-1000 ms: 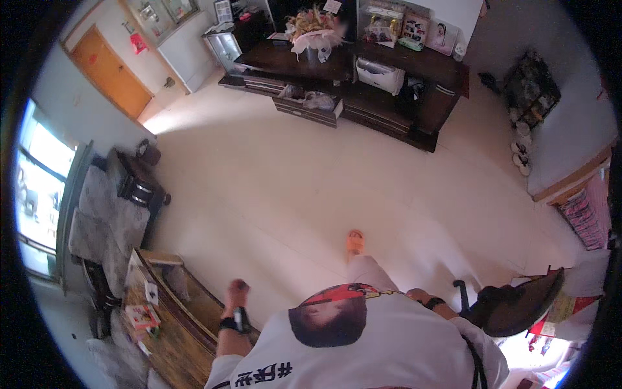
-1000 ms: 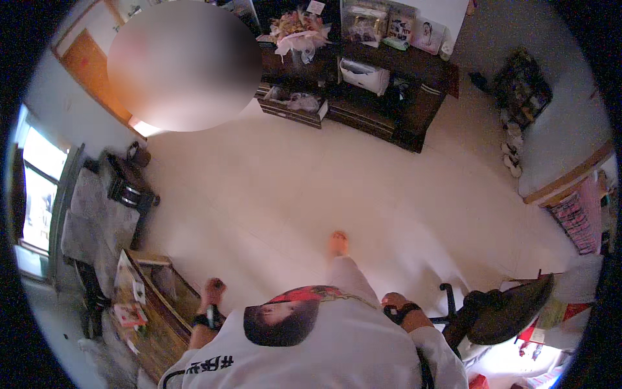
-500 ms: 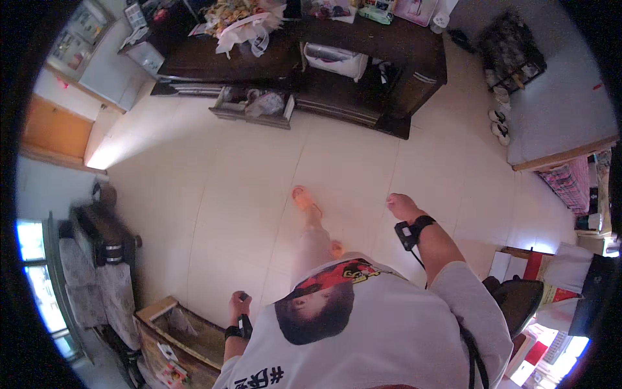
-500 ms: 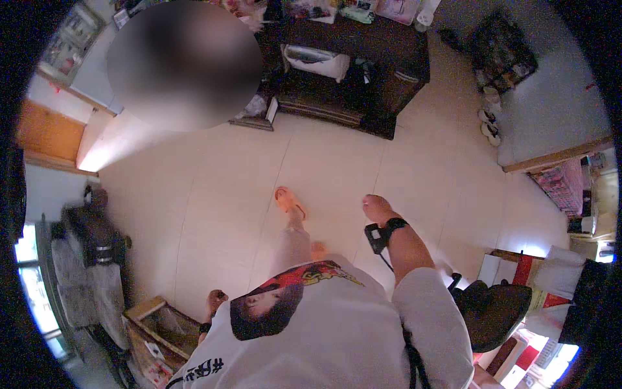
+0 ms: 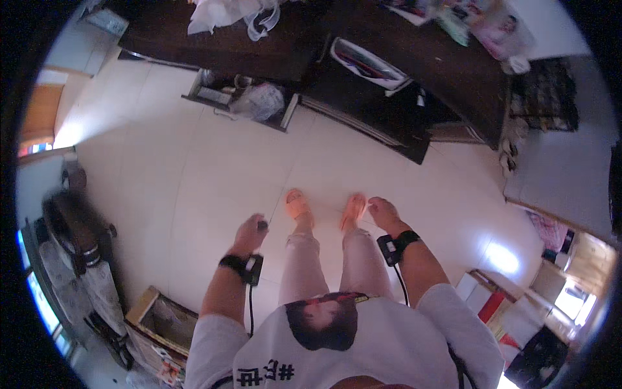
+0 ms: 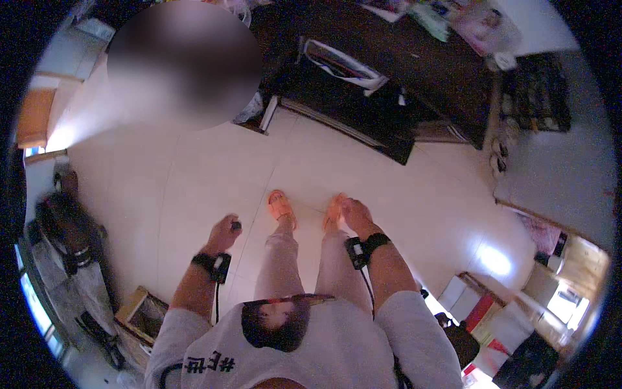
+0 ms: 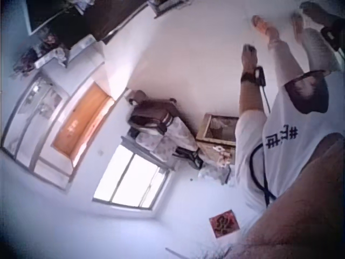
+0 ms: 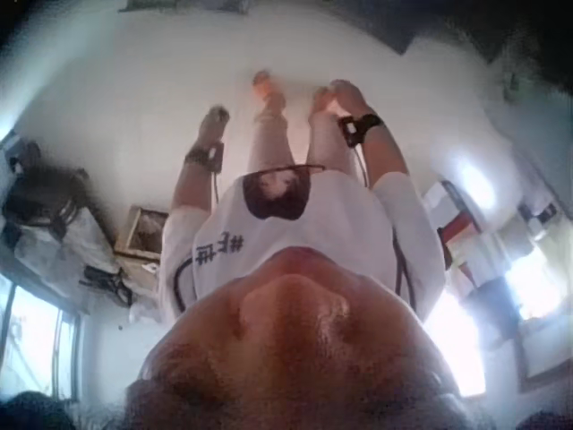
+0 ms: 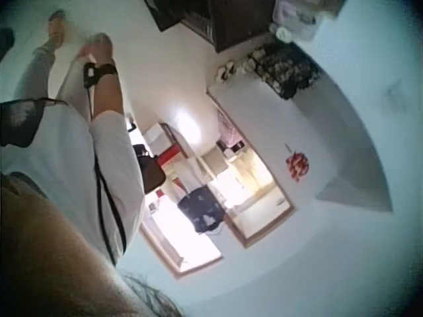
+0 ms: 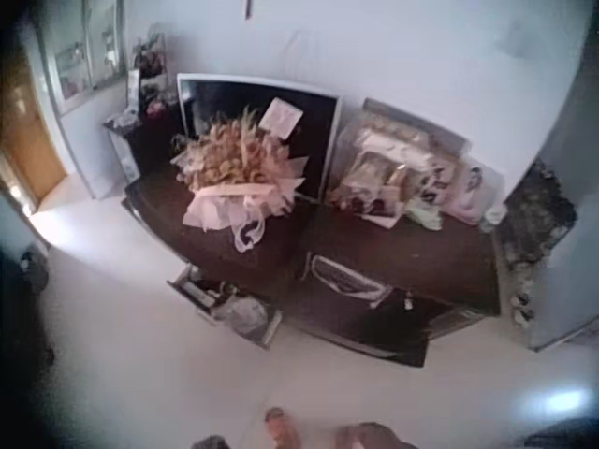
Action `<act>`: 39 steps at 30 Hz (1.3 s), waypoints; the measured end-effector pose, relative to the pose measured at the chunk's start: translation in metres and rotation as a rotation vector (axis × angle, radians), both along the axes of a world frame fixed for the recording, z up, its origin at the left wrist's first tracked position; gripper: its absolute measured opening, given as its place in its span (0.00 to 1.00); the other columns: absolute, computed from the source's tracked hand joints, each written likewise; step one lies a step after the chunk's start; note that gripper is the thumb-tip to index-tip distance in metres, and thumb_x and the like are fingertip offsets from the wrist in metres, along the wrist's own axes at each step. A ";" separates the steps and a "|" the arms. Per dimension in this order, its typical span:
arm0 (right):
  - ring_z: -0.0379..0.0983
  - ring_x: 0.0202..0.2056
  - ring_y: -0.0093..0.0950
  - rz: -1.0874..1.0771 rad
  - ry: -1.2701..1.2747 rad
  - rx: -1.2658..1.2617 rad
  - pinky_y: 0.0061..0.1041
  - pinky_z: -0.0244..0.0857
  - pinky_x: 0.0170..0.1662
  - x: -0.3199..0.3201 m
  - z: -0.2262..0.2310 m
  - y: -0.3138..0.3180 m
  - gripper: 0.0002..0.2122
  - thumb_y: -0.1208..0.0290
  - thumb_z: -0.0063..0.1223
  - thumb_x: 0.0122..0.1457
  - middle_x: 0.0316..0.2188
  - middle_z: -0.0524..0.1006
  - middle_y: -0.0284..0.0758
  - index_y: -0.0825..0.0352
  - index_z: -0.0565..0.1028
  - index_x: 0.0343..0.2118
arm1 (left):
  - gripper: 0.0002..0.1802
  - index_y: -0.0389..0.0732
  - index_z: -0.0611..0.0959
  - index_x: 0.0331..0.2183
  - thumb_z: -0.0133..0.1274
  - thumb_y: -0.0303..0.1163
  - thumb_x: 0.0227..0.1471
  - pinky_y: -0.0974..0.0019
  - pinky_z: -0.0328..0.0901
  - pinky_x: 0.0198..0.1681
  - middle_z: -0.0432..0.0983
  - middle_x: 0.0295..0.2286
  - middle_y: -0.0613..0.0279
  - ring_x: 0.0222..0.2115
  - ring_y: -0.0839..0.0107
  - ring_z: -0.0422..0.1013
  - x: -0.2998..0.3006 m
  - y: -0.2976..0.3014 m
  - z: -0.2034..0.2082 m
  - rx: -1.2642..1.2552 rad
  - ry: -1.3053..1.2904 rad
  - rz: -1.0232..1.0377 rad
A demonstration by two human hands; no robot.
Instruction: Repairing a seat cushion by sewing and then fixing a pair of tongs with a small cap before retrieving ginger from the refrigerator.
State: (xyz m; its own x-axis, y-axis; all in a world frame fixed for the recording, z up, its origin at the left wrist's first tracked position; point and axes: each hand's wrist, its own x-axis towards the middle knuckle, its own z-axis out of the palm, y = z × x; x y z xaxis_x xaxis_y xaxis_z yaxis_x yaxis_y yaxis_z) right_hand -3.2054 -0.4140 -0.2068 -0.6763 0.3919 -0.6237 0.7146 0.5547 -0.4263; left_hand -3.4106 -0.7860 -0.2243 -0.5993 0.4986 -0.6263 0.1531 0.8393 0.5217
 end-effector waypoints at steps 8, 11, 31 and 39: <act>0.70 0.44 0.32 -0.382 0.123 -0.061 0.32 0.64 0.47 0.081 -0.220 0.179 0.21 0.69 0.55 0.51 0.40 0.75 0.40 0.65 0.68 0.48 | 0.12 0.43 0.80 0.29 0.55 0.37 0.40 0.57 0.65 0.44 0.74 0.37 0.50 0.42 0.54 0.69 -0.110 0.219 -0.105 0.266 -0.033 0.036; 0.65 0.50 0.32 -0.776 -0.040 -0.309 0.37 0.60 0.51 0.018 -0.256 0.139 0.26 0.70 0.55 0.52 0.48 0.69 0.39 0.61 0.61 0.54 | 0.11 0.43 0.80 0.27 0.57 0.37 0.38 0.59 0.60 0.51 0.68 0.45 0.43 0.50 0.50 0.63 -0.132 0.214 -0.153 0.226 0.125 0.142; 0.59 0.54 0.24 -1.284 0.449 -0.286 0.25 0.55 0.56 -0.011 -0.319 0.223 0.26 0.79 0.49 0.52 0.51 0.64 0.30 0.57 0.57 0.54 | 0.21 0.45 0.82 0.36 0.66 0.40 0.35 0.63 0.65 0.46 0.50 0.55 0.40 0.42 0.55 0.68 -0.183 0.352 -0.310 0.452 0.321 0.035; 0.53 0.59 0.32 -0.901 0.306 -0.065 0.32 0.46 0.60 0.038 -0.347 0.242 0.30 0.83 0.45 0.44 0.57 0.58 0.38 0.65 0.56 0.54 | 0.20 0.45 0.83 0.34 0.66 0.41 0.35 0.67 0.70 0.34 0.49 0.56 0.38 0.27 0.66 0.73 -0.183 0.357 -0.292 0.404 0.203 0.086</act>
